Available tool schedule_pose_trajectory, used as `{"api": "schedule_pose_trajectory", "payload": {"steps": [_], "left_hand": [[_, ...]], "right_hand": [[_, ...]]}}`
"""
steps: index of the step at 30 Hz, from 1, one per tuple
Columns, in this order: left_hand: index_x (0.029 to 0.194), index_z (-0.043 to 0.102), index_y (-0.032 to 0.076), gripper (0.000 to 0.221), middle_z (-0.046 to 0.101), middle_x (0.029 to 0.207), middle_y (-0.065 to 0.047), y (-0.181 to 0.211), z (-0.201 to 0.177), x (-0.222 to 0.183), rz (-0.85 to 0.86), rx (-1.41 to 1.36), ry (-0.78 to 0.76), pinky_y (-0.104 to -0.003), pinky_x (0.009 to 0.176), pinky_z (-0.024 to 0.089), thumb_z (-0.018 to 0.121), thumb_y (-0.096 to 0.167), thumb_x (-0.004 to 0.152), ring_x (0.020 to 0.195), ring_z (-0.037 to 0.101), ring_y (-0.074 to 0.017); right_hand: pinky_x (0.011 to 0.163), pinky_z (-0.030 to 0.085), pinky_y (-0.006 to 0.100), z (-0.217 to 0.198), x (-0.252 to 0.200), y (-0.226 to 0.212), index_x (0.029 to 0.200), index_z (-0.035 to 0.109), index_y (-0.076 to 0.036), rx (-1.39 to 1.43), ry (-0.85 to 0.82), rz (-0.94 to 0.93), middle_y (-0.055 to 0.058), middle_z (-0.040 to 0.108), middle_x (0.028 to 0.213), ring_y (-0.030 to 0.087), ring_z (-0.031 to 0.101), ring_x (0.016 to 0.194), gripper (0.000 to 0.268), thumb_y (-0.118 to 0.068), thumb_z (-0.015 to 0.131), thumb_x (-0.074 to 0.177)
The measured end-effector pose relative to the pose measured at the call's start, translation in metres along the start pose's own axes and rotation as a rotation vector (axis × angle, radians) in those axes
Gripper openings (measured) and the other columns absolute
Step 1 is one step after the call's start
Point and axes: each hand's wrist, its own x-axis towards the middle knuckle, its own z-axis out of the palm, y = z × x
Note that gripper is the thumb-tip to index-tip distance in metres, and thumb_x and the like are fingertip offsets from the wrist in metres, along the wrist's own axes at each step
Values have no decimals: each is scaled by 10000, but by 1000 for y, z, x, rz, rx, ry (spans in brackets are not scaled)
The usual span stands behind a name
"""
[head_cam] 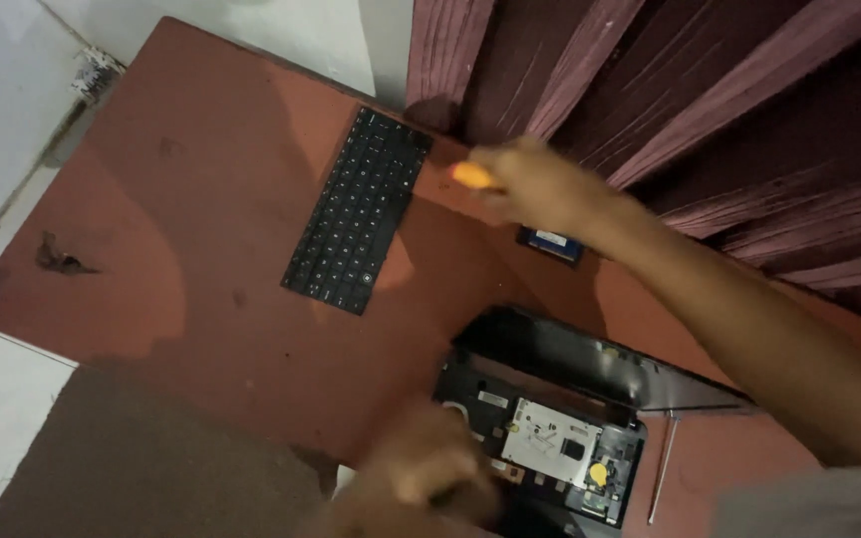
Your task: Removing a laptop keyboard and unscrewing internal components from the chassis.
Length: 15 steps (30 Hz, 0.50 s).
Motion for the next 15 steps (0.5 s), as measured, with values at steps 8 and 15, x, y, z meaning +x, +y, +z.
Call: {"api": "schedule_pose_trajectory", "payload": {"steps": [8, 15], "left_hand": [[1554, 361, 65, 1118, 459, 1436, -293, -108, -86, 13, -573, 1204, 419, -639, 1009, 403, 648, 821, 783, 1273, 472, -500], [1399, 536, 84, 897, 560, 1350, -222, -127, -88, -11, -675, 1222, 511, -622, 850, 475, 774, 621, 720, 1174, 534, -447]], "right_hand": [[772, 514, 426, -37, -201, -21, 1147, 676, -37, -487, 599, 111, 138, 677, 984, 311, 658, 838, 194, -227, 689, 1108], [744, 517, 287, 124, -272, -27, 753, 569, -307, -475, 291, 762, -110, 577, 816, 134, 680, 831, 408, -711, 621, 723]]}}
